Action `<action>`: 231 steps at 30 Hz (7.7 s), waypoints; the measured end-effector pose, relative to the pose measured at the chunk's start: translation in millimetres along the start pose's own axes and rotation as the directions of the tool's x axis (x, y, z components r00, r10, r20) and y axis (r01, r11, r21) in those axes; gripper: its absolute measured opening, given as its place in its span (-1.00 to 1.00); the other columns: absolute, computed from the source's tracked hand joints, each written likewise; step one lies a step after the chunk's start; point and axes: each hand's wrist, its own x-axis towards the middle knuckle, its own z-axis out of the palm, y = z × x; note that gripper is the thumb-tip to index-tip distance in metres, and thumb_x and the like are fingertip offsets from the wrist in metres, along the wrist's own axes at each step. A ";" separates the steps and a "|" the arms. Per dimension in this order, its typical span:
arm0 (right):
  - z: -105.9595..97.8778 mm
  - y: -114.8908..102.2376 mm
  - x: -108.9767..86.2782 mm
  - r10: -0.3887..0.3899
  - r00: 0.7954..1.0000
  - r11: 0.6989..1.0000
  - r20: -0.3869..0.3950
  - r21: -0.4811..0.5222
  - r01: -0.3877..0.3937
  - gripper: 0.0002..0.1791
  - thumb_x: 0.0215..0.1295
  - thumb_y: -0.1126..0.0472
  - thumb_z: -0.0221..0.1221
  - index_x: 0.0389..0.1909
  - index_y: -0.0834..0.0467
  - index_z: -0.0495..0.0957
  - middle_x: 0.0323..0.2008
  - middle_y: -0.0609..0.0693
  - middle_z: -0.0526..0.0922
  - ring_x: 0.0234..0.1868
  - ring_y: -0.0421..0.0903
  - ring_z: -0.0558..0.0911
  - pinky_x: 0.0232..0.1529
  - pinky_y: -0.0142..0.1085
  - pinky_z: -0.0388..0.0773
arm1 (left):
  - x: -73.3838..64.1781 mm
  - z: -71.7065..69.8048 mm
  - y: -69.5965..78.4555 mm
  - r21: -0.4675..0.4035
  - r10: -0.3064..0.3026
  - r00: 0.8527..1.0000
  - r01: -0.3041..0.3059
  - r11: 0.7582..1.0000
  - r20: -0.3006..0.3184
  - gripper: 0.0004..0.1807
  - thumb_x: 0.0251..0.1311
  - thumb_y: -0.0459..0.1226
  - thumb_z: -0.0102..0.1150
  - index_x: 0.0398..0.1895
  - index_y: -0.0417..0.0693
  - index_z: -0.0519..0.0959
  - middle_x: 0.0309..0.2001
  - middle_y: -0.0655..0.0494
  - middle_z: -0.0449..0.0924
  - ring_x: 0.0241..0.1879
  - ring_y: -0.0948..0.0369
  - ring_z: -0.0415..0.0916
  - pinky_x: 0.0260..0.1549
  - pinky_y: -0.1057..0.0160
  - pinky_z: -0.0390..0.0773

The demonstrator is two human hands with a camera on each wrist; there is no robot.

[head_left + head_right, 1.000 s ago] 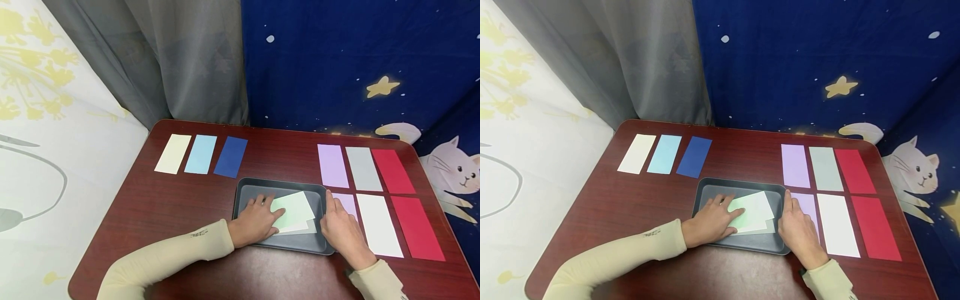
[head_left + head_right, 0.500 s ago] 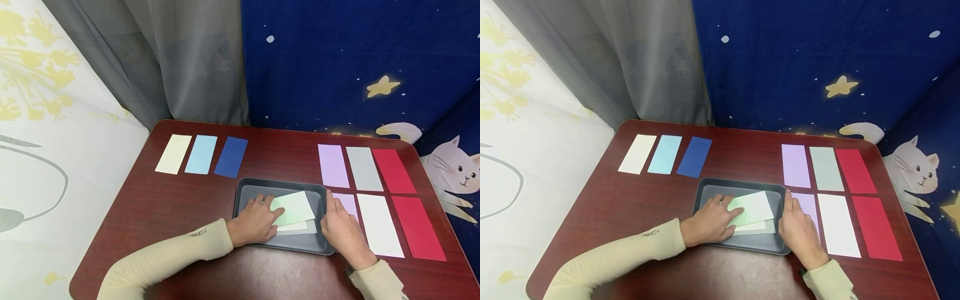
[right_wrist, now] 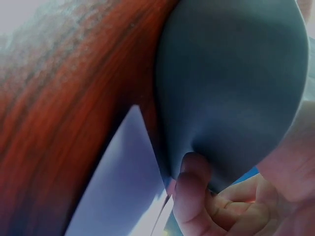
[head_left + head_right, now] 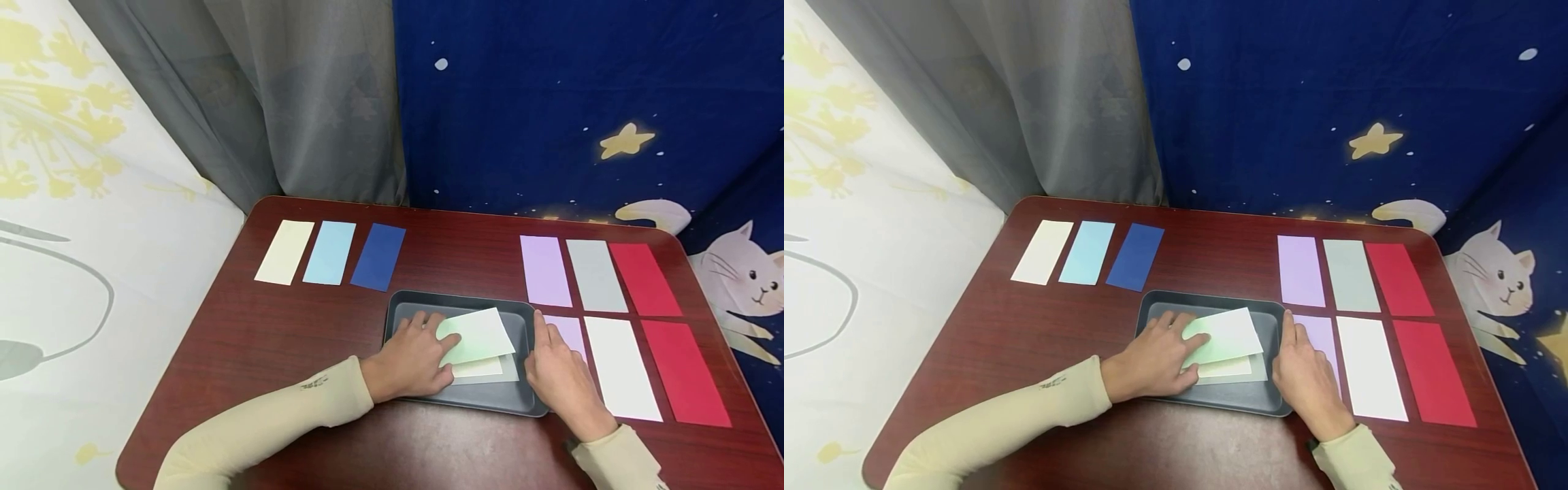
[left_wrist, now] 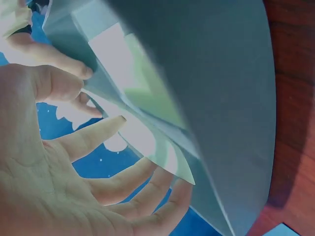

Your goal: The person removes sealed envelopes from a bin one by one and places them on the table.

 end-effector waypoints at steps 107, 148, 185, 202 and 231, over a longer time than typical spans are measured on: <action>1.2 0.7 0.5 -0.005 1.000 1.000 -0.005 -0.004 0.005 -0.17 0.27 0.52 0.28 0.53 0.64 0.20 -0.12 0.43 0.57 -0.73 -0.13 0.30 -0.72 -0.24 0.35 | -86.2 -4.2 -46.6 -0.060 -0.618 0.776 0.628 0.776 0.130 -0.06 0.26 0.08 0.52 0.53 -0.32 0.45 0.02 -0.44 0.47 -0.33 -0.16 0.60 -0.47 -0.06 0.75; 1.0 0.3 1.1 -0.009 1.000 1.000 -0.005 -0.006 0.009 -0.17 0.28 0.52 0.26 0.54 0.64 0.19 -0.08 0.45 0.57 -0.72 -0.13 0.31 -0.71 -0.25 0.35 | -14.6 10.0 -4.4 0.031 -0.034 0.998 0.033 0.999 0.043 -0.17 0.29 0.19 0.52 0.48 -0.04 0.55 0.21 -0.14 0.57 -0.05 -0.04 0.66 -0.21 0.11 0.75; 1.6 0.3 -0.7 0.007 1.000 1.000 0.004 -0.001 -0.007 -0.17 0.30 0.51 0.26 0.56 0.62 0.18 -0.04 0.46 0.58 -0.70 -0.11 0.32 -0.68 -0.23 0.37 | -17.8 0.5 -14.1 -0.034 -0.075 0.997 0.075 0.997 -0.001 -0.32 0.39 0.08 0.30 0.53 0.11 0.57 0.38 -0.10 0.50 0.24 -0.17 0.49 -0.04 -0.13 0.61; 2.5 0.9 -0.1 -0.021 1.000 1.000 -0.010 -0.005 0.021 -0.16 0.27 0.53 0.28 0.54 0.64 0.18 -0.08 0.45 0.58 -0.72 -0.13 0.32 -0.71 -0.25 0.37 | -41.9 -7.2 -33.4 -0.085 -0.211 0.975 0.205 0.975 -0.071 -0.32 0.35 0.06 0.30 0.48 0.02 0.60 0.34 -0.18 0.50 0.19 -0.20 0.50 -0.13 -0.16 0.60; 3.6 2.1 0.0 -0.039 0.999 0.999 -0.022 -0.003 0.039 -0.18 0.26 0.54 0.26 0.52 0.66 0.20 -0.17 0.39 0.57 -0.71 -0.14 0.32 -0.72 -0.28 0.34 | -102.4 -3.8 -63.1 -0.243 -0.466 0.882 0.438 0.865 -0.070 -0.23 0.25 -0.03 0.54 0.55 0.09 0.57 0.14 -0.25 0.44 -0.13 -0.22 0.51 -0.56 -0.01 0.64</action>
